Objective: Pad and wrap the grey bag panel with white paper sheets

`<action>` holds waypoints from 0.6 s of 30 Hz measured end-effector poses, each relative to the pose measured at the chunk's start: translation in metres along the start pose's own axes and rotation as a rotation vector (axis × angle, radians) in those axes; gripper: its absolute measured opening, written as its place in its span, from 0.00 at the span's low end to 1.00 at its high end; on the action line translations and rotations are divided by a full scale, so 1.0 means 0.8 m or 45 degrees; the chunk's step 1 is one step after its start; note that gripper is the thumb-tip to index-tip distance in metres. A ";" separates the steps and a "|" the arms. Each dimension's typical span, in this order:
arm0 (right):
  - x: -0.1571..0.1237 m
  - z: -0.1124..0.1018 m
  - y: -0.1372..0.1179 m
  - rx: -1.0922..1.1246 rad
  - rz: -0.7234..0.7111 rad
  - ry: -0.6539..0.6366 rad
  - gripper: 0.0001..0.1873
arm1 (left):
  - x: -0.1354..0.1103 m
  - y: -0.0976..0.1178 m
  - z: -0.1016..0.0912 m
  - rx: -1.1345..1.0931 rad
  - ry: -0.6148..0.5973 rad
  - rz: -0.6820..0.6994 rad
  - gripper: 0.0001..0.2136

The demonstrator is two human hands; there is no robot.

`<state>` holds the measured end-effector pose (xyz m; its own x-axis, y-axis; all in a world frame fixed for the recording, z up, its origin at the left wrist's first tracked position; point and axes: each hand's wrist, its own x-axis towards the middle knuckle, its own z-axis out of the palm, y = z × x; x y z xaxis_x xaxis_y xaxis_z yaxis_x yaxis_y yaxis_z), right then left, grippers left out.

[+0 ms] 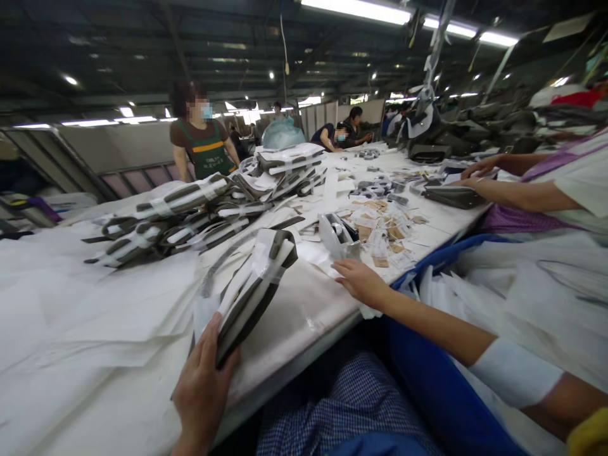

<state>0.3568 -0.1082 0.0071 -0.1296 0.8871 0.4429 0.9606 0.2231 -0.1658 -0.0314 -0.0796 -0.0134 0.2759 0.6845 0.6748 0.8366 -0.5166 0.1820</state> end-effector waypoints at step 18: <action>0.025 -0.055 -0.071 0.149 0.087 -0.375 0.14 | -0.003 -0.004 0.005 -0.059 -0.001 -0.088 0.33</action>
<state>0.3107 -0.1208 0.0639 -0.1480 0.9766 0.1561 0.9369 0.1890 -0.2940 -0.0326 -0.0776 -0.0180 0.2182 0.7197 0.6591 0.8310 -0.4911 0.2612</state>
